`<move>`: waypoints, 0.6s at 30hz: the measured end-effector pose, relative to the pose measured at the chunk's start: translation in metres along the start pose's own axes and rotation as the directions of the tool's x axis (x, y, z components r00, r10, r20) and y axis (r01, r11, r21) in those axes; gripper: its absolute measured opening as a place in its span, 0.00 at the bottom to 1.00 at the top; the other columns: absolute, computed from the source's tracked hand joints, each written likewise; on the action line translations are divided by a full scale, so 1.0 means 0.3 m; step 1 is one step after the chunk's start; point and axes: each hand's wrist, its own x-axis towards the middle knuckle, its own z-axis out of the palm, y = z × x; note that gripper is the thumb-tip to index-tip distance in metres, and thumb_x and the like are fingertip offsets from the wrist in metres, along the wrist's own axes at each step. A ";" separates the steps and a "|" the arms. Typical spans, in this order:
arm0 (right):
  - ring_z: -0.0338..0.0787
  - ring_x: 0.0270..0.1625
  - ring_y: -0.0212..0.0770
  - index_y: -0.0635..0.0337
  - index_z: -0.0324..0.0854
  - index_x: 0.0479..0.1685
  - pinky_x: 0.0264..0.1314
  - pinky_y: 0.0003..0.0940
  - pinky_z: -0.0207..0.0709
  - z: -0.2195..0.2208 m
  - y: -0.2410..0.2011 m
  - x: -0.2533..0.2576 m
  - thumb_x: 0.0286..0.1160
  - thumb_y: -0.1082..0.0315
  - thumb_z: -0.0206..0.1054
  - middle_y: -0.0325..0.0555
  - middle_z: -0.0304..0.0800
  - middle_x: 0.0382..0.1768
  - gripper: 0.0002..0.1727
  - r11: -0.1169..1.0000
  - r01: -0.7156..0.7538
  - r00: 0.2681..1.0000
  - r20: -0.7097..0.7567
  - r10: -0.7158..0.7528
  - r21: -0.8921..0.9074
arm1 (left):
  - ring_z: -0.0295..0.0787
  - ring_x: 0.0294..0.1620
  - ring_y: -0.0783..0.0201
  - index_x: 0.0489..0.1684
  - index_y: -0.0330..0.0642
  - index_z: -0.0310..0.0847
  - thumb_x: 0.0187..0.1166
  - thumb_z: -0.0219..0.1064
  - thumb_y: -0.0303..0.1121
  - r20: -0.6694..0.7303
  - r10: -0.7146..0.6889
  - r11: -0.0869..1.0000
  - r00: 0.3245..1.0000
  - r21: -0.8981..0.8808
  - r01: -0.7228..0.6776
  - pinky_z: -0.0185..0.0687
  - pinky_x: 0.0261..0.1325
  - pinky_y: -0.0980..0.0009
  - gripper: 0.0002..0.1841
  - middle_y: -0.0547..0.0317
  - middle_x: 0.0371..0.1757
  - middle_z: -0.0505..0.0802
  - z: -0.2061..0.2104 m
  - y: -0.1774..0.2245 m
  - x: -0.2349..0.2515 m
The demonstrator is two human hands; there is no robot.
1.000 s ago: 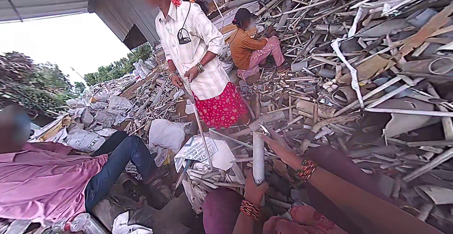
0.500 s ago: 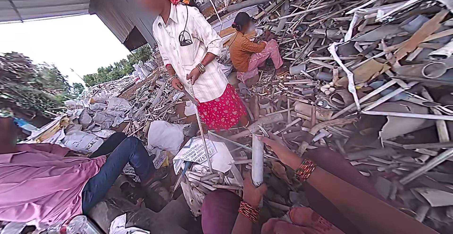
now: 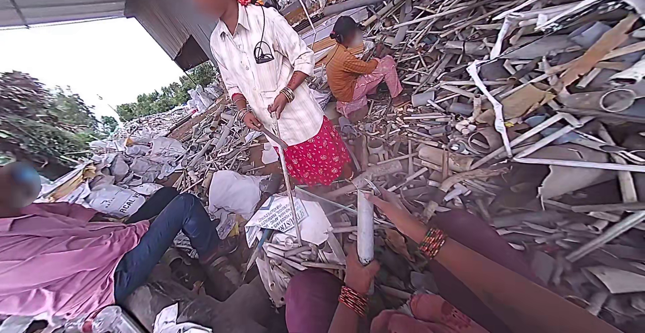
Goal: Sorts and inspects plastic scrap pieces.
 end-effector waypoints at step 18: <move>0.87 0.44 0.31 0.63 0.68 0.74 0.43 0.28 0.80 0.012 -0.014 -0.021 0.71 0.66 0.72 0.47 0.86 0.51 0.31 0.999 0.050 0.997 0.060 -0.049 -0.015 | 0.90 0.37 0.59 0.74 0.23 0.68 0.58 0.75 0.36 0.015 -0.013 0.994 1.000 -0.106 0.015 0.88 0.47 0.61 0.40 0.39 0.47 0.90 0.008 -0.004 -0.002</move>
